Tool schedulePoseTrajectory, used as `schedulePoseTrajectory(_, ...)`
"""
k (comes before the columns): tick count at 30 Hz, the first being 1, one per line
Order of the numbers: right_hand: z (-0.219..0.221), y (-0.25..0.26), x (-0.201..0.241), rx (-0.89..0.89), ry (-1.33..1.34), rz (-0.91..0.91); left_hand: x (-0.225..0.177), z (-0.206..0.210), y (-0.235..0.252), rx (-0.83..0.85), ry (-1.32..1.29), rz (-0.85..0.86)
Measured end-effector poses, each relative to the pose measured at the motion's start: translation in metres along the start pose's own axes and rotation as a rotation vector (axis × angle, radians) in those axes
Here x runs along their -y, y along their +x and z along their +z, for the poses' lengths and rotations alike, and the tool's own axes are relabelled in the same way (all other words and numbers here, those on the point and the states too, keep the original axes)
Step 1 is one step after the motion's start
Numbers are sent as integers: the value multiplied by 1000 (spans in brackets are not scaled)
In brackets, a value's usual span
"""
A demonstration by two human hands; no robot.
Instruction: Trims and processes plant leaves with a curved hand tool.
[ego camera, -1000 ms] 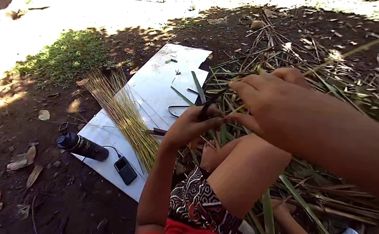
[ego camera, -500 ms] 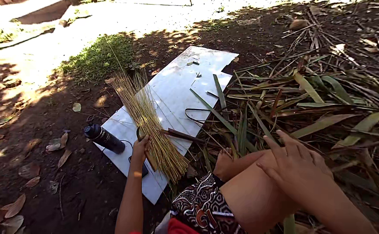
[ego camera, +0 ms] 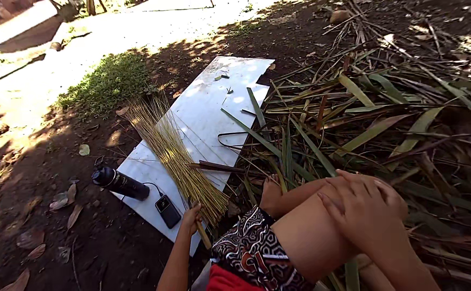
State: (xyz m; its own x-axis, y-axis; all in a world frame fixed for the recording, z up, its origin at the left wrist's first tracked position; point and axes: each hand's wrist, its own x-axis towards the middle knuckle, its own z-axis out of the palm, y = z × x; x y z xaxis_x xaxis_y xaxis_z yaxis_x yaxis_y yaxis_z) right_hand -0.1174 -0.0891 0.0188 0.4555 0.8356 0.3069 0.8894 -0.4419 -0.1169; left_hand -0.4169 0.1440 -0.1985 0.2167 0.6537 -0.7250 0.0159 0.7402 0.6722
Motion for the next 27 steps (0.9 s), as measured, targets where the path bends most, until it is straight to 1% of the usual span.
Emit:
schedulePoseTrajectory(9,7,-5,-10,-50,5,8,3,11,1,9,42,39)
schedulePoseTrajectory(15,8,-16,-18,-79,16,34,9,12,-1,21,13,60)
schedulePoseTrajectory(22,8,-18,-16,-108,37,25,20,9,-6,28,77,-9)
schedulePoseTrajectory(27,7,-11,-9,-113,41,1,30,8,-4,-10,36,-57)
